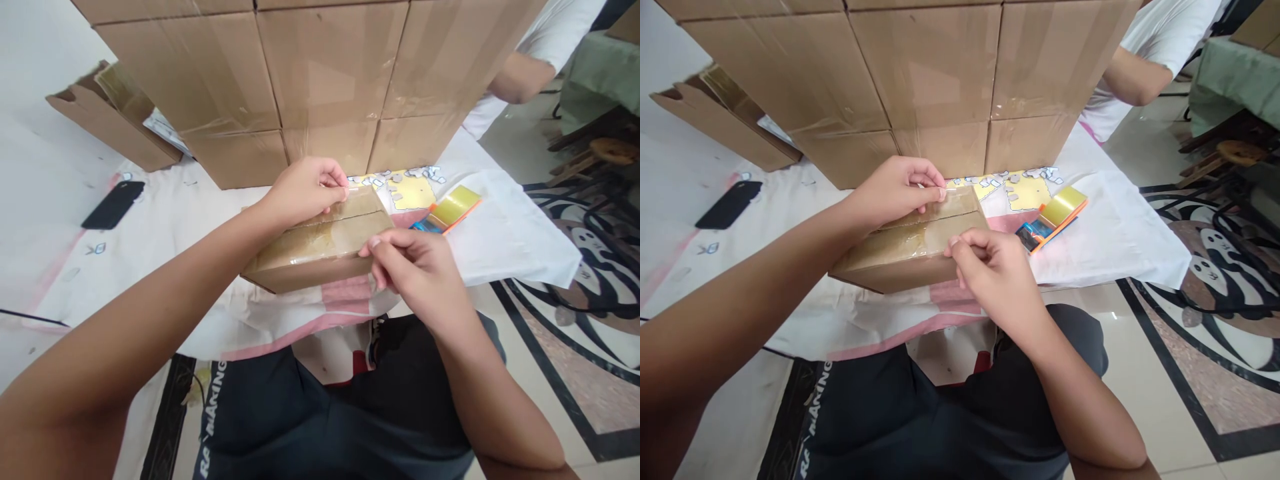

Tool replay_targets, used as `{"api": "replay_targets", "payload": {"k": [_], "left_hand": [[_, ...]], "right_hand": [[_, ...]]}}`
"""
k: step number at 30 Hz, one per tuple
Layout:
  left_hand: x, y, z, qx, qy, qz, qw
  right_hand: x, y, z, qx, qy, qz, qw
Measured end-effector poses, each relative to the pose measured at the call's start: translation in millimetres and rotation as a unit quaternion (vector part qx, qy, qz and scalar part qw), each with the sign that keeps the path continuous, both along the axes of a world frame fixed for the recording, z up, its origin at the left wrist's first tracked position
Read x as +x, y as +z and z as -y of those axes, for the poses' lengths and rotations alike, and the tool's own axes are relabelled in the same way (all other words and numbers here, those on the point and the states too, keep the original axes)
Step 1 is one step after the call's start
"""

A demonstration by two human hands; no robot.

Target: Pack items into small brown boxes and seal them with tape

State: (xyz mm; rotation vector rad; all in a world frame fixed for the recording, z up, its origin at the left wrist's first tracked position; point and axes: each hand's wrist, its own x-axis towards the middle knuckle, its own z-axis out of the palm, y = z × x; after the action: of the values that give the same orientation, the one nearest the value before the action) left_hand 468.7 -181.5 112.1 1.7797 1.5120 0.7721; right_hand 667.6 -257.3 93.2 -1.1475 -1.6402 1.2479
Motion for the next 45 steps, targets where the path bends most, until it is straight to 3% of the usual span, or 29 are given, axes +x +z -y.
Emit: {"api": "replay_targets", "payload": {"k": [4, 8, 16, 19, 25, 36, 45], "left_hand": [[-0.6, -4.5, 1.4, 0.009, 0.006, 0.014, 1.000], [-1.3, -6.7, 4.5, 0.016, 0.000, 0.025, 1.000], [-2.9, -17.2, 5.8, 0.074, 0.005, 0.038, 0.997], [-2.7, -16.8, 4.5, 0.074, -0.001, 0.051, 0.996], [-0.5, -8.1, 4.1, 0.007, 0.005, 0.072, 0.997], [-2.3, -9.2, 0.7, 0.013, 0.007, 0.053, 0.998], [3.7, -4.0, 3.7, 0.042, 0.003, 0.061, 0.997]], "right_hand": [[1.1, -3.1, 1.3, 0.219, -0.102, 0.081, 0.967], [0.4, -14.6, -11.7, 0.294, -0.128, 0.123, 0.939], [1.7, -33.8, -29.0, 0.232, -0.090, 0.136, 0.959], [2.7, -35.3, -29.6, 0.246, -0.083, 0.136, 0.956], [4.2, -34.7, -29.2, 0.248, -0.070, 0.139, 0.956], [2.2, -30.2, -24.9, 0.242, -0.065, 0.143, 0.957], [2.5, -28.1, -25.8, 0.283, -0.061, 0.187, 0.939]]}}
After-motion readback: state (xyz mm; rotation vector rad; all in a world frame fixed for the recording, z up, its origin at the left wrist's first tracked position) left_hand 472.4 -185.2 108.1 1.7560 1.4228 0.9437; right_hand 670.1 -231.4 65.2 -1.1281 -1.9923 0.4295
